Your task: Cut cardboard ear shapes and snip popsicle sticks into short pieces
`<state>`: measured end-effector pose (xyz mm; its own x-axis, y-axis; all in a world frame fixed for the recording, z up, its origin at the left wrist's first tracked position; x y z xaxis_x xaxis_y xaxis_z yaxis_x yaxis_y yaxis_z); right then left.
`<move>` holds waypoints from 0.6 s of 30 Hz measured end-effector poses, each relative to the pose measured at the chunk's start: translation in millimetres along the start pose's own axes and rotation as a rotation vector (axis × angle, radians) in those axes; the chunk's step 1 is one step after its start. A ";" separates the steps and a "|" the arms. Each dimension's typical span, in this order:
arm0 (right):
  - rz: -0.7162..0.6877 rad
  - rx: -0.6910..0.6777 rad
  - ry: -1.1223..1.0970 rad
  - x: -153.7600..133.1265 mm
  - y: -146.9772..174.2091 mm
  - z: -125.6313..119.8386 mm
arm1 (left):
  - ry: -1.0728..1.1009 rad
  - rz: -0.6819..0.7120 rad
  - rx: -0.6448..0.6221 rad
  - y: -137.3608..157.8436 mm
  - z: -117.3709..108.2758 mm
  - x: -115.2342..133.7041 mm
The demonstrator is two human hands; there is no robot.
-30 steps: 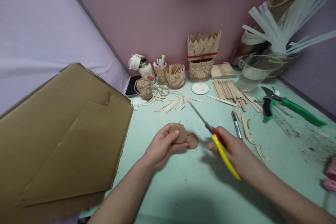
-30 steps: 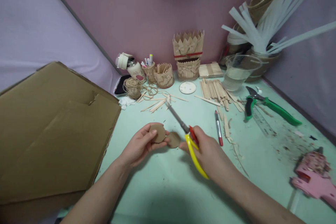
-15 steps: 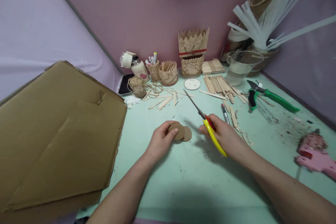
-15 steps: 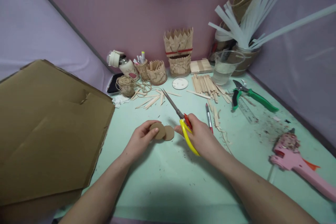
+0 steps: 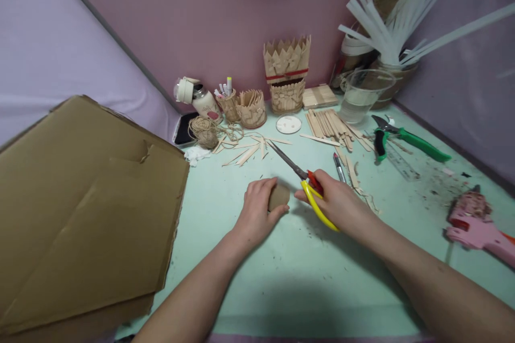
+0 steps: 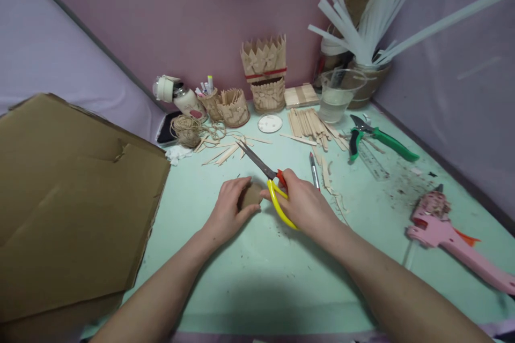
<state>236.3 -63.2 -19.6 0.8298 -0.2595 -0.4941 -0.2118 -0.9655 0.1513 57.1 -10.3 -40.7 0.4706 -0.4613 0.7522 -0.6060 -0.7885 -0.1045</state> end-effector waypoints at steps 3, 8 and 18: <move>0.001 0.002 0.060 -0.2 -0.5 -0.5 | 0.005 -0.037 -0.031 -1.1 1.5 -1.7; 0.004 0.022 0.056 -0.5 -1.9 1.2 | 0.091 -0.092 0.000 -1.6 -0.8 1.1; -0.174 0.044 -0.370 -13.2 8.1 16.5 | 0.262 -0.122 0.042 1.5 4.0 -0.2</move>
Point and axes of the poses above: each hand's wrist, its own y-axis away from the middle knuckle, its own z-axis out of the palm, x = y × z, the point moved 3 cm from there along -y, towards the middle knuckle, and after that the axes turned 7 degrees about y, right-handed, at the moved point
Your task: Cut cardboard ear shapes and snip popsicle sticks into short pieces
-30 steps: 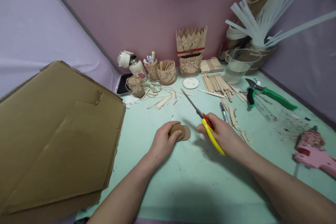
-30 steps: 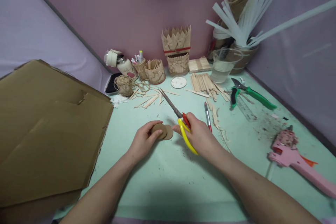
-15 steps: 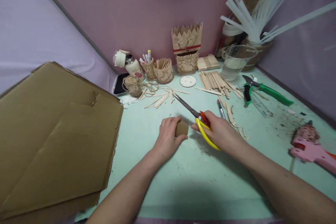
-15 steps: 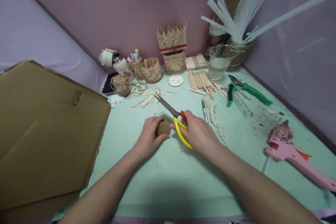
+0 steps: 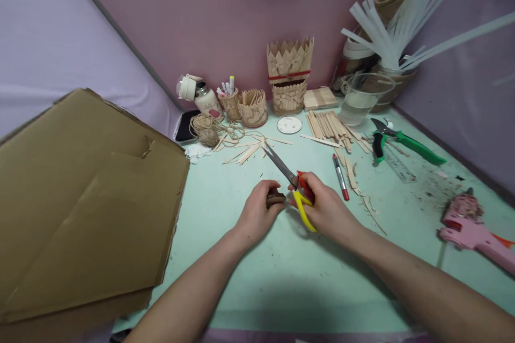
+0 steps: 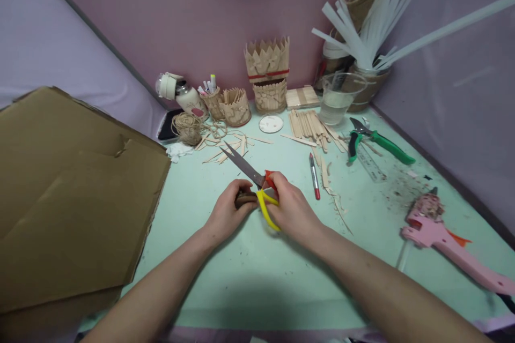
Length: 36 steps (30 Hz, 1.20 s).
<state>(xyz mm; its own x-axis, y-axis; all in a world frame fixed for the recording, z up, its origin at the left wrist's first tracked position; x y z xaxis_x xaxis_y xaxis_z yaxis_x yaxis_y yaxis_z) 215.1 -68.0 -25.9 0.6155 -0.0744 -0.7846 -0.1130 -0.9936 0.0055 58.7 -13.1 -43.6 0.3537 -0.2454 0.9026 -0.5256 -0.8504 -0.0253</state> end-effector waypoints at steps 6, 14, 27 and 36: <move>0.015 0.025 -0.049 5.4 -1.6 6.4 | 0.045 -0.005 0.018 -0.4 -0.4 -0.8; 0.005 0.062 -0.044 8.5 -2.6 7.4 | -0.080 0.209 -0.027 -0.7 -1.5 2.2; 0.002 0.082 -0.050 8.2 -1.8 5.5 | -0.086 0.106 -0.033 -1.2 -3.7 -1.6; 0.017 0.080 -0.064 7.7 -1.7 7.5 | -0.075 0.073 -0.038 -1.7 -2.9 -3.2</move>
Point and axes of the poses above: each hand's wrist, its own y-axis away from the middle knuckle, its own z-axis out of the palm, x = y × z, the point moved 3 cm from there along -y, towards the middle knuckle, and after that the axes turned 7 degrees about y, right-handed, at the moved point
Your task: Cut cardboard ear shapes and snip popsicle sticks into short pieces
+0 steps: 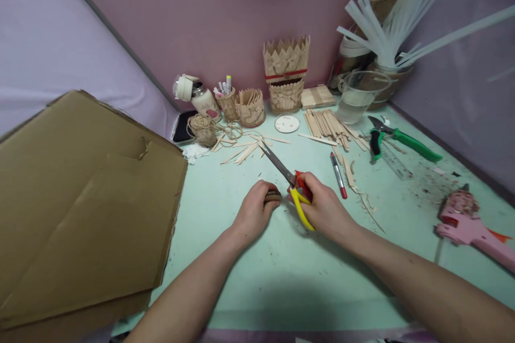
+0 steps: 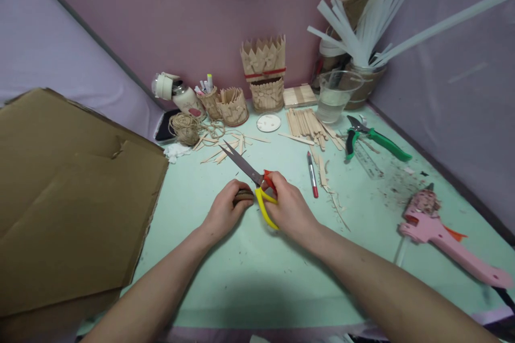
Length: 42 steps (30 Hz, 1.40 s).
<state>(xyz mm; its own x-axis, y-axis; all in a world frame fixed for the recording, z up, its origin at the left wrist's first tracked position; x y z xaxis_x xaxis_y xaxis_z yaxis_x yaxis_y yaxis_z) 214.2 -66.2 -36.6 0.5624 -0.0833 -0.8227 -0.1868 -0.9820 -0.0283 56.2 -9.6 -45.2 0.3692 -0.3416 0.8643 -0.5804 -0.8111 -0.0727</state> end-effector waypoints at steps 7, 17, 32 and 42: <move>0.122 -0.093 -0.265 0.9 -1.3 2.9 | 0.227 -0.242 0.034 5.7 -5.5 8.3; 0.185 -0.127 -0.335 -2.8 0.1 3.0 | 0.407 -0.286 0.015 11.4 1.5 13.6; 0.400 -0.141 -0.982 -0.5 2.7 7.8 | 1.102 -0.473 -0.048 10.7 -0.4 15.3; 0.392 -0.111 -0.847 -4.1 6.9 9.2 | 0.956 -0.484 -0.006 11.8 6.2 17.6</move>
Point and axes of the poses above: each hand's wrist, its own y-axis away from the middle knuckle, its own z-axis out of the palm, x = y × z, the point moved 3 cm from there along -y, towards the middle knuckle, and after that the axes turned 7 degrees about y, right-handed, at the moved point
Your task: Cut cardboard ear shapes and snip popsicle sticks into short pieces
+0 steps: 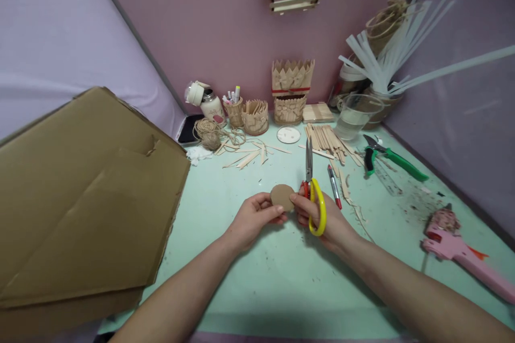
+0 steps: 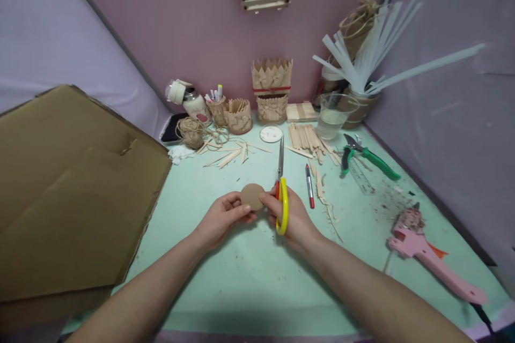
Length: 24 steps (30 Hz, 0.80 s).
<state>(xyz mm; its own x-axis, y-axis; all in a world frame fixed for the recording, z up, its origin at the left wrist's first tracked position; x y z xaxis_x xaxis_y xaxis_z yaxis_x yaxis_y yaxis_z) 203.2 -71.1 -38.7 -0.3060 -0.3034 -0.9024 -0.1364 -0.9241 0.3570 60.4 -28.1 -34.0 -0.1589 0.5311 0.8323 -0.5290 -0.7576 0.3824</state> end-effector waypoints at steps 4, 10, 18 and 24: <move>-0.056 0.042 0.154 -3.0 6.3 4.2 | -0.080 0.055 0.035 -1.3 0.0 -2.2; -0.108 0.063 0.379 -5.2 5.8 3.9 | -0.318 0.034 -0.055 0.9 -4.2 3.1; -0.180 0.016 0.464 1.3 -2.5 -2.8 | -0.526 0.143 -0.014 2.5 -11.8 7.6; -0.179 -0.027 0.463 2.0 6.4 3.9 | -0.367 0.288 0.077 5.5 -8.4 11.8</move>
<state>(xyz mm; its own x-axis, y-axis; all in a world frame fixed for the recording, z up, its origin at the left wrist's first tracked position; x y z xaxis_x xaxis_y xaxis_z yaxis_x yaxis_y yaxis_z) 198.0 -76.7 -37.3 0.1713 -0.2049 -0.9637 -0.1224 -0.9750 0.1855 48.6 -22.8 -25.4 0.0224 0.1362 0.9904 -0.4410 -0.8877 0.1320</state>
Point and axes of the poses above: each hand's wrist, its own y-axis away from the middle knuckle, its own z-axis out of the palm, x = y × z, the point moved 3 cm from there along -y, towards the middle knuckle, and after that the axes turned 7 degrees about y, right-handed, at the moved point
